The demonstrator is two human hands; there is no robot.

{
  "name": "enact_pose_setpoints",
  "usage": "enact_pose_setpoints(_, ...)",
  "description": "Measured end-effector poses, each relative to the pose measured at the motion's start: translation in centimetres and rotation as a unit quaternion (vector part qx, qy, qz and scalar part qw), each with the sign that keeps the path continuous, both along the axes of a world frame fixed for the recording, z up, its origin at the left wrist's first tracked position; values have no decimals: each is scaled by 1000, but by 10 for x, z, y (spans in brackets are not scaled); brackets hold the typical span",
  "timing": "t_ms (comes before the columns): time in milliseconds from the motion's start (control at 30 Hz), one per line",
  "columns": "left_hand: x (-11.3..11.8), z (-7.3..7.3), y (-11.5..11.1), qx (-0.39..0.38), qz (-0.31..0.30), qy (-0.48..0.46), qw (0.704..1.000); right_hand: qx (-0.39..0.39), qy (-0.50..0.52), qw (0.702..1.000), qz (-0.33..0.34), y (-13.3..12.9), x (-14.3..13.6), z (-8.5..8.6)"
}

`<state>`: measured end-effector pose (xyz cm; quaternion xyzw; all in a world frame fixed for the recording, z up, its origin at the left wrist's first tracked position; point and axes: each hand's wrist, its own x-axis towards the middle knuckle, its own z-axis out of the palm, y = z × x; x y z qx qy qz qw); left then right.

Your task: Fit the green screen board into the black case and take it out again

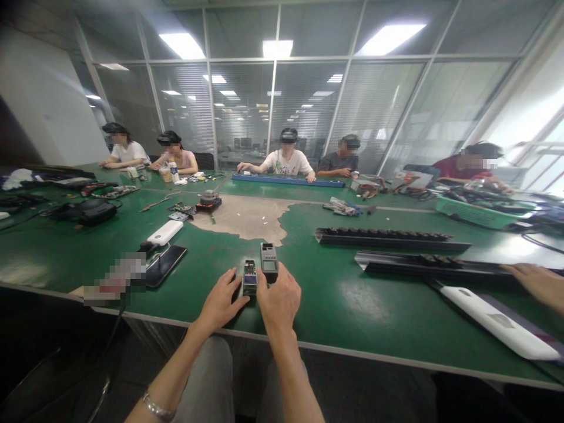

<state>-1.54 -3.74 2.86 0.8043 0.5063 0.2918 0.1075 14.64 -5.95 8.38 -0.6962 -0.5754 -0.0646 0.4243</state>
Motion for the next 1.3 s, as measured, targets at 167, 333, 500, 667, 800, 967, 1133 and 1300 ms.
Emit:
enact_pose_setpoints(167,0,-1,0,-6,-1,-1,1000,-14,-14,999,-35,-1,23,-16)
enact_pose_setpoints(333,1,-2,1,-5,-1,7,1000,-50,-15,997,-65,-1,39,-34)
enact_pose_setpoints(500,1,1,1,-6,1,21,1000,-79,-16,994,-79,1,47,-49)
enact_pose_setpoints(667,1,0,1,-10,5,22,1000,-71,-19,995,-68,3,51,-59)
enact_pose_setpoints(800,1,0,2,-11,5,27,1000,-77,-22,995,-67,2,52,-63)
enact_pose_setpoints(967,2,1,2,-5,4,25,1000,-79,-34,993,-78,0,51,-66)
enact_pose_setpoints(1133,1,-1,2,-6,6,23,1000,-77,-26,994,-78,-2,51,-66)
enact_pose_setpoints(1300,1,-2,2,-6,8,19,1000,-73,20,994,-73,-3,52,-64)
